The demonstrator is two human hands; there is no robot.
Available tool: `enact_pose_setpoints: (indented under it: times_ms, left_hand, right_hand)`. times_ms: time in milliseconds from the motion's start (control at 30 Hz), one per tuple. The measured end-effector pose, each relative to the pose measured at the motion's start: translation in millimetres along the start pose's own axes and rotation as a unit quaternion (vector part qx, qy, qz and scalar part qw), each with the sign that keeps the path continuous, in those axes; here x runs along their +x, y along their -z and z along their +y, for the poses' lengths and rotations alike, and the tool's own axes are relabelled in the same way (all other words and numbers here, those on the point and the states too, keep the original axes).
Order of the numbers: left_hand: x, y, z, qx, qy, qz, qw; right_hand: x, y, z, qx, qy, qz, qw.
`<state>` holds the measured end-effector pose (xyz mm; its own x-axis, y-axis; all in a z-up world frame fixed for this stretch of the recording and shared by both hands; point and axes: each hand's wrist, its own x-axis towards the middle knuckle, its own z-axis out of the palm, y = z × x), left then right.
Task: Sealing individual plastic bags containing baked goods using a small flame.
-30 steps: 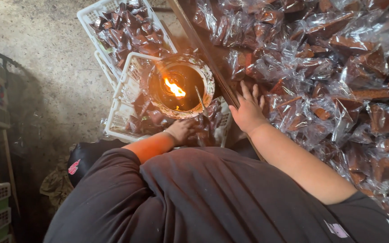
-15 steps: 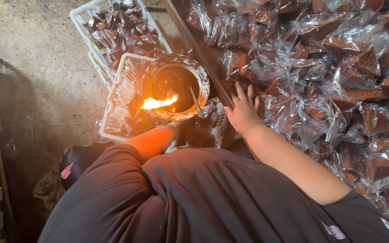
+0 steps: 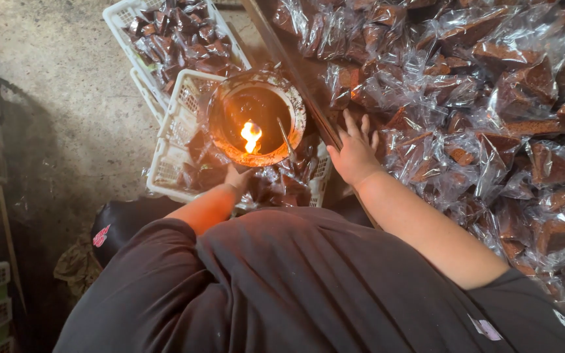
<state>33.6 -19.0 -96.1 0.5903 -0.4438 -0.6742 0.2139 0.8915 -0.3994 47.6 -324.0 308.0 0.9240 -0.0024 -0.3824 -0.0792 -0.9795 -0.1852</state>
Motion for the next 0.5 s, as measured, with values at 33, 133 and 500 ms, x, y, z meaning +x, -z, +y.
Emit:
enact_pose_setpoints:
  times_ms: [33,133,500]
  left_hand:
    - [-18.9,-28.5,3.0,0.100,-0.038,0.032,0.994]
    - [-122.2,-105.6,-33.7,0.333,-0.138,0.117,0.926]
    - [-213.2,-96.1,72.3,0.726,-0.382,0.138,0.555]
  right_hand:
    - [0.9,0.3,0.1,-0.003,0.000,0.004,1.000]
    - [3.8,-0.1,1.4,-0.012,0.008,0.003,1.000]
    - [12.9,-2.1,6.5,-0.028,0.002,0.015,0.999]
